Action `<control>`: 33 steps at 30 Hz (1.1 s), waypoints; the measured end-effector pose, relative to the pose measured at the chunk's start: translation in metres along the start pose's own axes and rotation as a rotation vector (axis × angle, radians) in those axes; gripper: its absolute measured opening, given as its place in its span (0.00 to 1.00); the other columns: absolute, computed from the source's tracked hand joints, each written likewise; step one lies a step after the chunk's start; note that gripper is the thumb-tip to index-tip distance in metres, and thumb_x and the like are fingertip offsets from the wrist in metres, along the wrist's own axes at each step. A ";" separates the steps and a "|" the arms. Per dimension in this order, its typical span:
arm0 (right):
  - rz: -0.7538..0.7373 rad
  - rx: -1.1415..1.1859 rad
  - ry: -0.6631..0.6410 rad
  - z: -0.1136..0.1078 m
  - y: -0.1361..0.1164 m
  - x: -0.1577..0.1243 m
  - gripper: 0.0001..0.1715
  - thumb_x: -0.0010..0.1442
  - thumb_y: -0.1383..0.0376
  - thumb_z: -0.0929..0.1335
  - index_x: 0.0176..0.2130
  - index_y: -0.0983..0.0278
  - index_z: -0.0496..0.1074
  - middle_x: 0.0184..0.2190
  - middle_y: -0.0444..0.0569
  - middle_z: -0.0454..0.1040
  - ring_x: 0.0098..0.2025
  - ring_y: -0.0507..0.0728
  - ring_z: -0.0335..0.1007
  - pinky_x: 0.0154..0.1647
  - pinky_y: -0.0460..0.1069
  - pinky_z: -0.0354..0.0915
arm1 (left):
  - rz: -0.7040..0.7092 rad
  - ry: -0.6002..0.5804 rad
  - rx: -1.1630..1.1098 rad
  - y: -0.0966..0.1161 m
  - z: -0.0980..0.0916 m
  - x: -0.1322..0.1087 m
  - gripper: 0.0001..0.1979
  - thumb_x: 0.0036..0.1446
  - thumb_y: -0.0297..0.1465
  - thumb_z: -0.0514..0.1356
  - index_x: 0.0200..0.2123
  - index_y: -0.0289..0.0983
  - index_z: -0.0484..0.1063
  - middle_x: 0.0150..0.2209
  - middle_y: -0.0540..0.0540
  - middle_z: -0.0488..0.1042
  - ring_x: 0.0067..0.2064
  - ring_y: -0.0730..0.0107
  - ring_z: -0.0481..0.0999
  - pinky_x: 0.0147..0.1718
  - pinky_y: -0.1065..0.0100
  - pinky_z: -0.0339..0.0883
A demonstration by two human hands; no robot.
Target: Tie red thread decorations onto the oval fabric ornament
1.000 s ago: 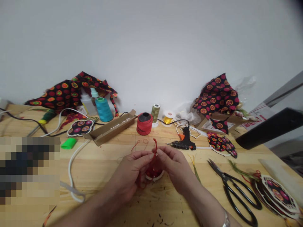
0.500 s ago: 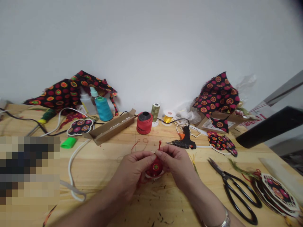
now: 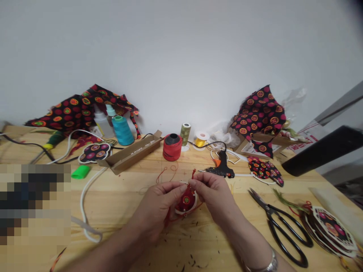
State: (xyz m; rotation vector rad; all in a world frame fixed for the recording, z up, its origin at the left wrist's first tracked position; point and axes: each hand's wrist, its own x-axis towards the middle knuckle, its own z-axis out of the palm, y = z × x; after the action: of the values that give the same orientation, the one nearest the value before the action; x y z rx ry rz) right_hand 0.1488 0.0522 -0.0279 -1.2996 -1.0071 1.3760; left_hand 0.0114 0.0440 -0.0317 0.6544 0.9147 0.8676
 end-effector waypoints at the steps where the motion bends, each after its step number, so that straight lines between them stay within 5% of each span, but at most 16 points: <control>1: -0.004 -0.011 0.003 0.000 0.000 0.000 0.08 0.44 0.64 0.71 0.22 0.67 0.70 0.14 0.37 0.63 0.16 0.45 0.51 0.17 0.42 0.49 | 0.004 -0.011 0.004 -0.001 -0.001 0.001 0.06 0.47 0.33 0.65 0.28 0.36 0.79 0.23 0.48 0.78 0.25 0.72 0.74 0.26 0.73 0.66; 24: 0.061 0.054 -0.057 0.003 0.002 0.000 0.10 0.41 0.64 0.72 0.21 0.68 0.69 0.15 0.40 0.67 0.17 0.45 0.56 0.18 0.43 0.51 | -0.016 0.031 -0.021 -0.001 -0.001 0.002 0.06 0.47 0.31 0.65 0.28 0.34 0.78 0.24 0.47 0.80 0.25 0.70 0.75 0.27 0.70 0.68; 33: -0.049 -0.188 -0.048 -0.001 0.000 0.001 0.08 0.49 0.65 0.68 0.22 0.67 0.67 0.16 0.39 0.64 0.19 0.47 0.56 0.20 0.43 0.53 | 0.027 0.018 0.041 0.000 0.000 0.001 0.07 0.47 0.32 0.64 0.30 0.36 0.78 0.24 0.49 0.79 0.26 0.71 0.75 0.31 0.69 0.68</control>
State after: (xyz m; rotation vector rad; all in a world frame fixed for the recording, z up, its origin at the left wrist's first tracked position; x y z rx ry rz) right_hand 0.1497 0.0531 -0.0286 -1.3741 -1.2171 1.3055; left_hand 0.0115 0.0446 -0.0319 0.6966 0.9438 0.8823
